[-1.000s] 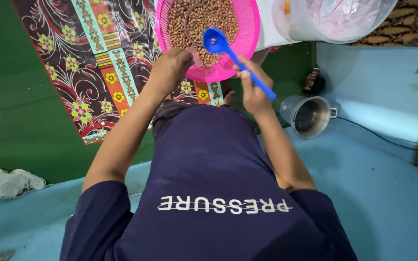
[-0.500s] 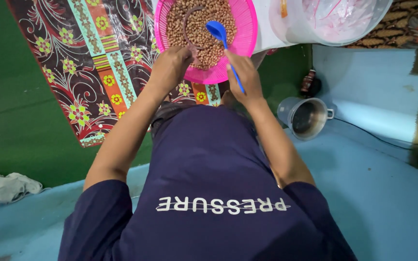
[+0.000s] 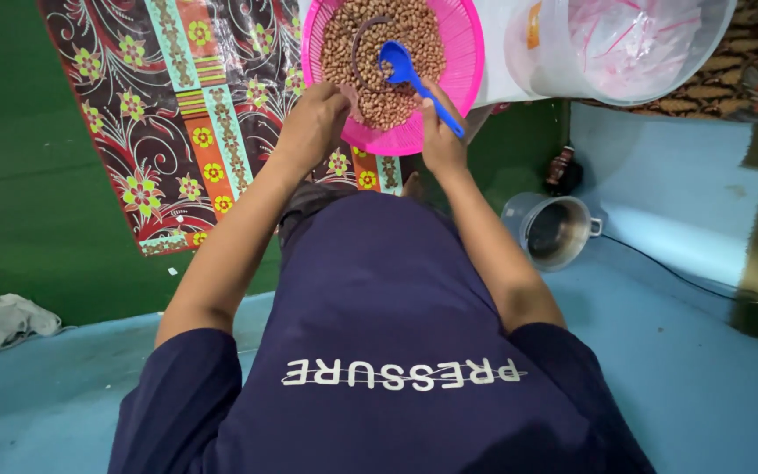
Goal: Scooping peanuts from a bowl into small plastic bags for packaging.
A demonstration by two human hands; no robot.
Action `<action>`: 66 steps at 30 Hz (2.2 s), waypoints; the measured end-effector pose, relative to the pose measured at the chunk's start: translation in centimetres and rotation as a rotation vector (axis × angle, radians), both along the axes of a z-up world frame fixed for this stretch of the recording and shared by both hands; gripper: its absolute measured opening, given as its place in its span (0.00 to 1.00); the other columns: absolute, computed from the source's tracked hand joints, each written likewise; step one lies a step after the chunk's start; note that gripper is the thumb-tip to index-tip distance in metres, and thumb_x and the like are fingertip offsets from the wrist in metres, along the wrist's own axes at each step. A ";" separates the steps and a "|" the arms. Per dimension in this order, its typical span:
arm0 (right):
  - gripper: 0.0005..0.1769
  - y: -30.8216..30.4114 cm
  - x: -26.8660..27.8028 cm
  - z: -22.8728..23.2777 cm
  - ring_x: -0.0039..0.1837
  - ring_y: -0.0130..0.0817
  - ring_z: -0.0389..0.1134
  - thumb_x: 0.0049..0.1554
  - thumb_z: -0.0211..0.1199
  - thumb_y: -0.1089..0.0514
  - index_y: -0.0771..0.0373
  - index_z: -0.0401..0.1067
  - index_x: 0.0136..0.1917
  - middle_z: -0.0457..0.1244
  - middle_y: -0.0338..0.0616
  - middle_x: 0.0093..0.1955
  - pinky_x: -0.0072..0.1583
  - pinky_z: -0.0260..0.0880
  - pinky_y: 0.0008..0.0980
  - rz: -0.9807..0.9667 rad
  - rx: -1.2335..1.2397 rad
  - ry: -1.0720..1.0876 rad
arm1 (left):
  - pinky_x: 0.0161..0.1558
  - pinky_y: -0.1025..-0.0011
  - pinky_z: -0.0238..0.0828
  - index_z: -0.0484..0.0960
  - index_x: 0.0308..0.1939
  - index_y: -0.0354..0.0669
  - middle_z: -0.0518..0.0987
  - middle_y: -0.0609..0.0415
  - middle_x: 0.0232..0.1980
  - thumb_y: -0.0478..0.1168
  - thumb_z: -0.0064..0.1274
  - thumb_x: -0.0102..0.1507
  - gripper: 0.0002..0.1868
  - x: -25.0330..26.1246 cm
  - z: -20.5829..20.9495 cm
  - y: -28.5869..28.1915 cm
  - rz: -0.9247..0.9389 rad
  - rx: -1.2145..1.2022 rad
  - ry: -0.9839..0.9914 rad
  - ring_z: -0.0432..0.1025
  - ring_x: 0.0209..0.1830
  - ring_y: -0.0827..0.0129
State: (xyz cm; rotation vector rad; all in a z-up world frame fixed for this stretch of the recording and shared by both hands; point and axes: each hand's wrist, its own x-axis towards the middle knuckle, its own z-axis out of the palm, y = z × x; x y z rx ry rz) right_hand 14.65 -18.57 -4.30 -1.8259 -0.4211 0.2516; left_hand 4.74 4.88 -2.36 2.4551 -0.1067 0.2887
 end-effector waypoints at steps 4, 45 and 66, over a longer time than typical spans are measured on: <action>0.24 -1.6 -0.2 4.1 0.64 0.44 0.73 0.71 0.48 0.48 0.66 0.68 0.70 0.68 0.54 0.64 0.65 0.74 0.41 0.071 -0.113 -0.163 | 0.29 0.51 0.65 0.75 0.30 0.33 0.71 0.42 0.32 0.27 0.50 0.67 0.10 0.6 -0.6 0.0 -0.022 0.007 0.028 0.68 0.31 0.45; 0.18 -3.7 -2.8 11.4 0.63 0.61 0.69 0.70 0.50 0.64 0.75 0.66 0.70 0.65 0.61 0.67 0.67 0.70 0.53 0.348 -0.208 -0.647 | 0.24 0.47 0.53 0.58 0.43 0.40 0.74 0.33 0.28 0.38 0.45 0.71 0.11 5.2 0.8 -3.2 -0.012 -0.250 0.289 0.67 0.22 0.35; 0.10 -5.9 -4.0 -7.9 0.40 0.28 0.68 0.60 0.61 0.55 0.58 0.68 0.54 0.65 0.41 0.41 0.33 0.59 0.10 -0.284 0.244 1.142 | 0.51 0.60 0.71 0.82 0.41 0.46 0.76 0.49 0.41 0.36 0.54 0.64 0.03 0.1 -4.7 -2.0 -0.048 -0.013 0.038 0.76 0.46 0.53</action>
